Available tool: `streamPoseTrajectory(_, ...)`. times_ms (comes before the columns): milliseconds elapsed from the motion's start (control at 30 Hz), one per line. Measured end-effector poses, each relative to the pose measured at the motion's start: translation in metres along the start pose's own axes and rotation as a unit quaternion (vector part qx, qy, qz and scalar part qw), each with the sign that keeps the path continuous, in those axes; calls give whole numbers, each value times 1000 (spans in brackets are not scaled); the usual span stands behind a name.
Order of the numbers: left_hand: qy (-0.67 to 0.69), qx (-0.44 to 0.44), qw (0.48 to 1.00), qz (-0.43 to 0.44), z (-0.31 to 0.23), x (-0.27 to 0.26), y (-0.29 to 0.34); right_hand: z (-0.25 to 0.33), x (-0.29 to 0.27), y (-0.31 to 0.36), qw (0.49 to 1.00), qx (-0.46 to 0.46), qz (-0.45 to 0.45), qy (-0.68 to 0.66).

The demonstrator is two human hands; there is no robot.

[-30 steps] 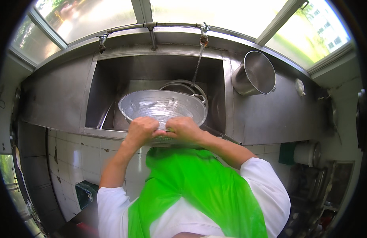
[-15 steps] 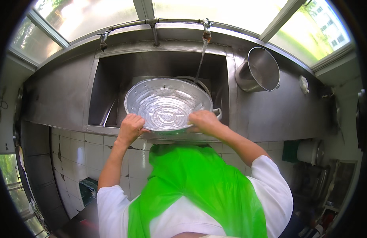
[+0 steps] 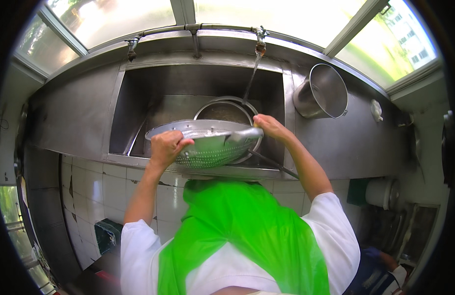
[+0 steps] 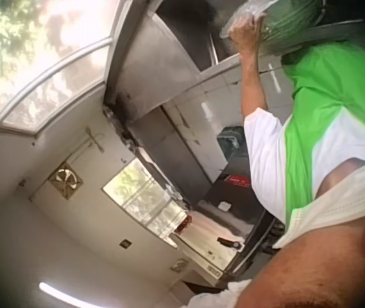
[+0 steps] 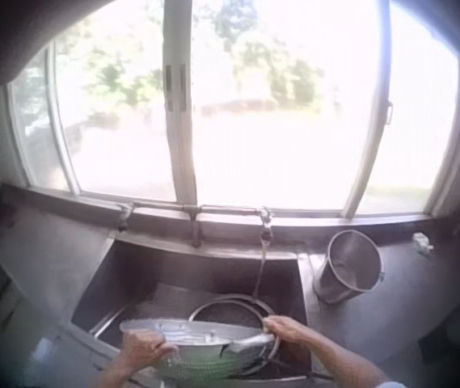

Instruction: The person washes several metal kitchen utensils at a sink, including a perforated steamer basket, a large bowl, and a long-handled strainer. They scrub each item with a sponge under running water and rinse them thoroughly.

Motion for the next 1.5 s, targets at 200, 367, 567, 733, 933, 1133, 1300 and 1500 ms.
streamPoseTrajectory(200, 54, -193, 980, -8, 17, -11, -44, 31, -22, -16, 895, -5, -443, -59)
streamPoseTrajectory(367, 39, -251, 967, -29, 14, 0, -57, 133, 10, 3, 846, -243, -472, 56)
streamPoseTrajectory(567, 46, -242, 969, -36, -3, 7, -58, 120, -28, -15, 854, -212, -470, 75)
streamPoseTrajectory(733, 77, -241, 967, -22, -11, 9, -60, 149, -58, -34, 830, -260, -474, 139)
streamPoseTrajectory(933, 44, -233, 971, -30, -16, 22, -71, 171, -21, -41, 828, -245, -504, -3)
streamPoseTrajectory(1133, -11, -199, 980, -8, -50, 25, -70, 215, -46, -44, 742, -311, -506, 311)
streamPoseTrajectory(1300, -52, -190, 980, 3, -52, 17, -75, 204, -56, -60, 793, -326, -389, 337)
streamPoseTrajectory(1500, -15, -173, 985, -18, -47, 11, -78, 133, -100, -74, 901, -181, -390, 57)
Point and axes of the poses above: each hand's wrist, its own y-axis away from the middle knuckle, its own x-axis out of the palm, z = x × y, the point moved 9 cm from there along -y, towards the middle knuckle, and after that the axes turned 10 degrees about -x, right-handed, at the moved point
